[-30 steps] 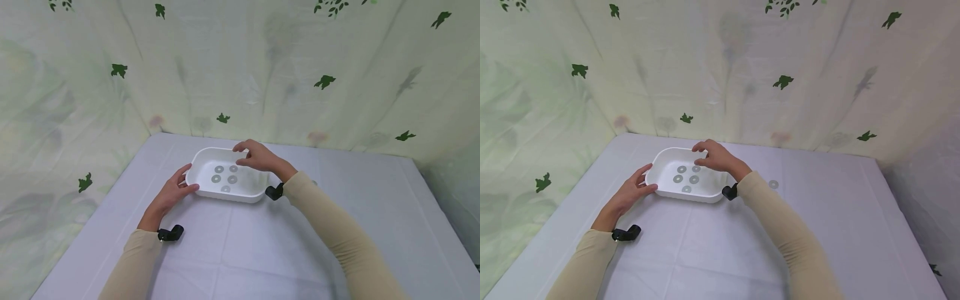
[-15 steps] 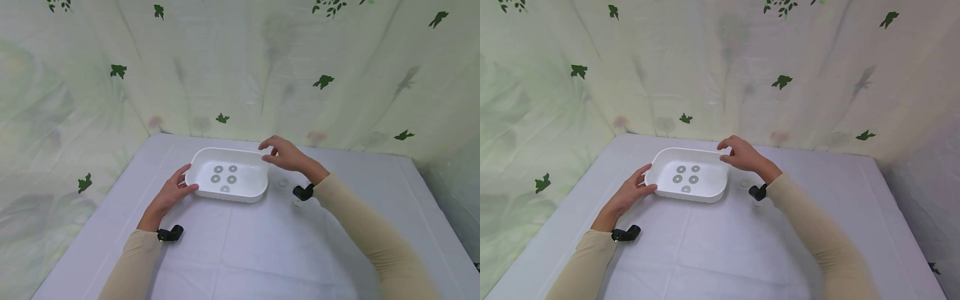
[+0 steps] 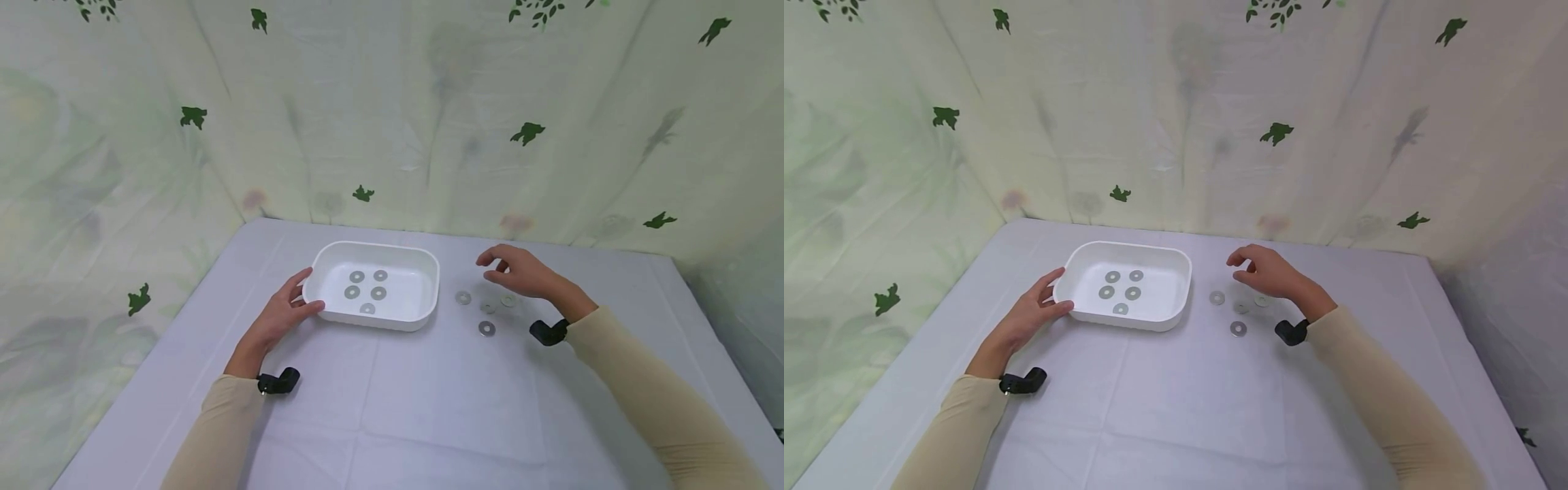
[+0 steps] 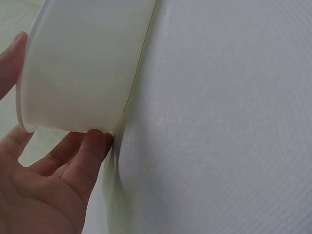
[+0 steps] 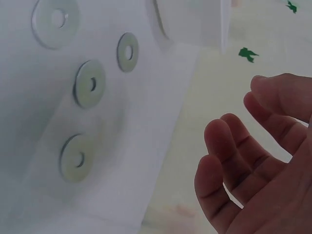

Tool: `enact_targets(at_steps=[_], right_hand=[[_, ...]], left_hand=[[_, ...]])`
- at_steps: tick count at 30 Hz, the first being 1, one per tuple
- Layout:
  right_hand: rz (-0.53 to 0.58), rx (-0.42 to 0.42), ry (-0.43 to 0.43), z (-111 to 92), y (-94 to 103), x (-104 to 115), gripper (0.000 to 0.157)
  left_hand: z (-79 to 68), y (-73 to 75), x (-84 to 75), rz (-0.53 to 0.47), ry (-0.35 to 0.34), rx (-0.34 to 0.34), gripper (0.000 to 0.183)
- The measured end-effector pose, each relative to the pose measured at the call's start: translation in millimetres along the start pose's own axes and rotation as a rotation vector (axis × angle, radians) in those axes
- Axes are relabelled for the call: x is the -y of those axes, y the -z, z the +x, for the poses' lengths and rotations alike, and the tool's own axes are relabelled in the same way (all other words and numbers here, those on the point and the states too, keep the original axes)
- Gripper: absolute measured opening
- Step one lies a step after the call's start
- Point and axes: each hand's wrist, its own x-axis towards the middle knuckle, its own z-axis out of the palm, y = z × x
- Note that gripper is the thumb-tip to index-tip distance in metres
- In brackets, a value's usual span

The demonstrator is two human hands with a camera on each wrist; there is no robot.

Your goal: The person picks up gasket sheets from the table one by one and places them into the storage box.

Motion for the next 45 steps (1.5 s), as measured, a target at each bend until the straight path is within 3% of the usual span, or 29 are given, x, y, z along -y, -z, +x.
enact_targets(at_steps=[7, 21, 30, 36, 45], right_hand=[[0.0, 0.027, -0.049, -18.1, 1.9, -24.1, 0.031], [-0.057, 0.067, -0.124, -27.5, -18.9, -59.3, 0.033], [-0.151, 0.031, -0.111, -25.9, -26.1, -66.0, 0.029], [-0.195, 0.072, -0.157, -18.2, -27.3, -65.4, 0.026], [-0.118, 0.088, -0.223, -17.3, -31.5, -65.8, 0.023]], left_hand=[[-0.1, 0.4, 0.0, 0.012, 0.002, -0.01, 0.091], [1.1, -0.3, 3.2, 0.017, -0.014, 0.008, 0.092], [0.3, -0.2, 1.7, 0.03, 0.001, -0.006, 0.091], [0.1, 0.8, 0.6, 0.025, -0.003, -0.004, 0.092], [-0.4, 0.0, 0.0, 0.021, 0.008, -0.004, 0.092]])
